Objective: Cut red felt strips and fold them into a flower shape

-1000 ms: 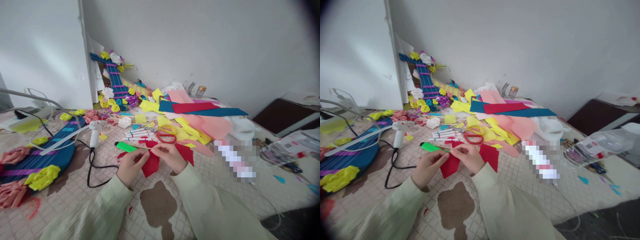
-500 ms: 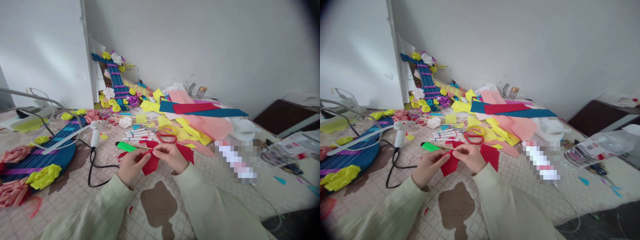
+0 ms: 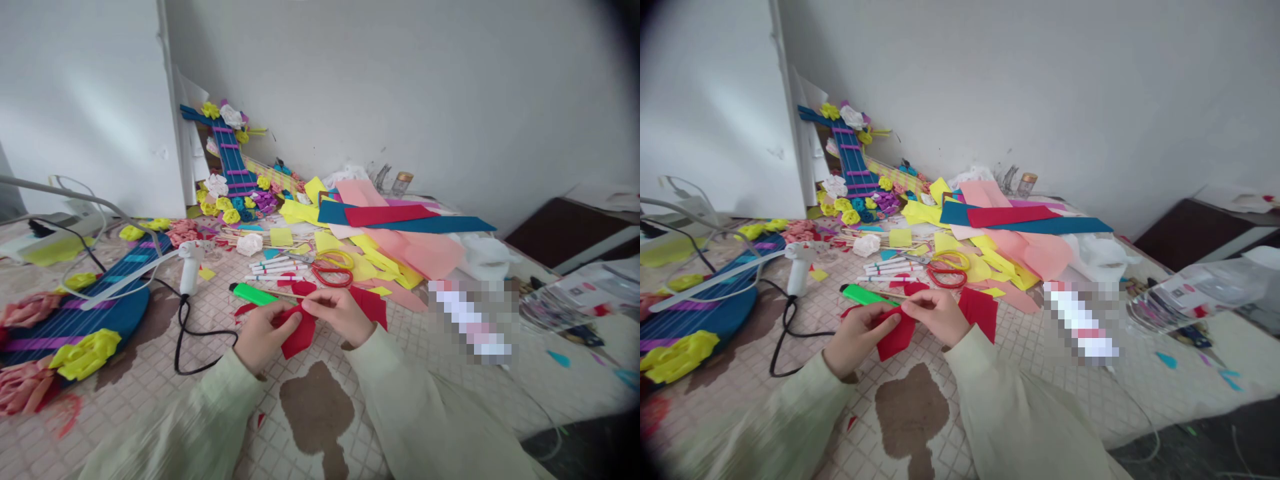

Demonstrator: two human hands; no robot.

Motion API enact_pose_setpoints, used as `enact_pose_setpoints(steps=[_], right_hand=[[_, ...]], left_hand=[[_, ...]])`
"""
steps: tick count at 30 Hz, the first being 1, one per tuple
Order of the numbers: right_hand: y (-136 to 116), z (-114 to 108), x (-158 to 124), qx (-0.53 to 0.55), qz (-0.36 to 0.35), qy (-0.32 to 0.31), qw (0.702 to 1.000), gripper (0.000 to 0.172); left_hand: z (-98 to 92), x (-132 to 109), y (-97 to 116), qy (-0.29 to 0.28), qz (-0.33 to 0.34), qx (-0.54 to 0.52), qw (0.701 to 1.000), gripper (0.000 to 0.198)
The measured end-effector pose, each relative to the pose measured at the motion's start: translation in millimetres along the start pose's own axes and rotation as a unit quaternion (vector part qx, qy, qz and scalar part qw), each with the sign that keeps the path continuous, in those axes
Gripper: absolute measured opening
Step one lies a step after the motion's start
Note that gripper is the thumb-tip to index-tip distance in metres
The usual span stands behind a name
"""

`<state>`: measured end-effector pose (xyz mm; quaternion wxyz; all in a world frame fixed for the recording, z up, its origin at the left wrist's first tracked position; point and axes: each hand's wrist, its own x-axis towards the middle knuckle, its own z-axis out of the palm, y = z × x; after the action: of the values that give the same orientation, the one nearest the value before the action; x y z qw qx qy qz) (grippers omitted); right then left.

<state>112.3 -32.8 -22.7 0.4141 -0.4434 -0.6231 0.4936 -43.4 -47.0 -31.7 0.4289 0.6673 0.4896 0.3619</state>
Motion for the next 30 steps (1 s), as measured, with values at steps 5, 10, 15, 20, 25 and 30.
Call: enact_pose_setpoints(steps=[5, 10, 15, 20, 25, 30], right_hand=[[0.7, 0.8, -1.1, -0.009, -0.009, 0.000, 1.000, 0.016], [1.4, 0.6, -1.7, -0.013, -0.014, -0.014, 1.000, 0.016], [3.7, 0.5, -0.3, -0.017, -0.018, -0.006, 1.000, 0.015], [3.0, 0.5, -0.1, -0.001, -0.016, 0.004, 1.000, 0.014], [2.5, 1.0, 0.5, 0.008, -0.014, 0.027, 1.000, 0.015], [4.3, -5.9, -3.2, -0.006, -0.036, 0.035, 0.999, 0.022]], left_hand=[[-0.2, -0.5, -0.6, -0.004, 0.004, 0.025, 1.000, 0.023], [0.4, -1.0, -1.0, -0.003, 0.010, 0.032, 0.999, 0.023], [0.6, -0.6, 0.5, 0.003, 0.015, 0.017, 1.000, 0.025], [-0.7, 0.3, 1.5, 0.016, 0.033, 0.036, 0.999, 0.030], [-0.9, 0.7, 2.4, 0.021, 0.036, 0.019, 0.999, 0.030], [-3.7, 3.1, 2.2, 0.010, 0.018, 0.007, 1.000, 0.032]])
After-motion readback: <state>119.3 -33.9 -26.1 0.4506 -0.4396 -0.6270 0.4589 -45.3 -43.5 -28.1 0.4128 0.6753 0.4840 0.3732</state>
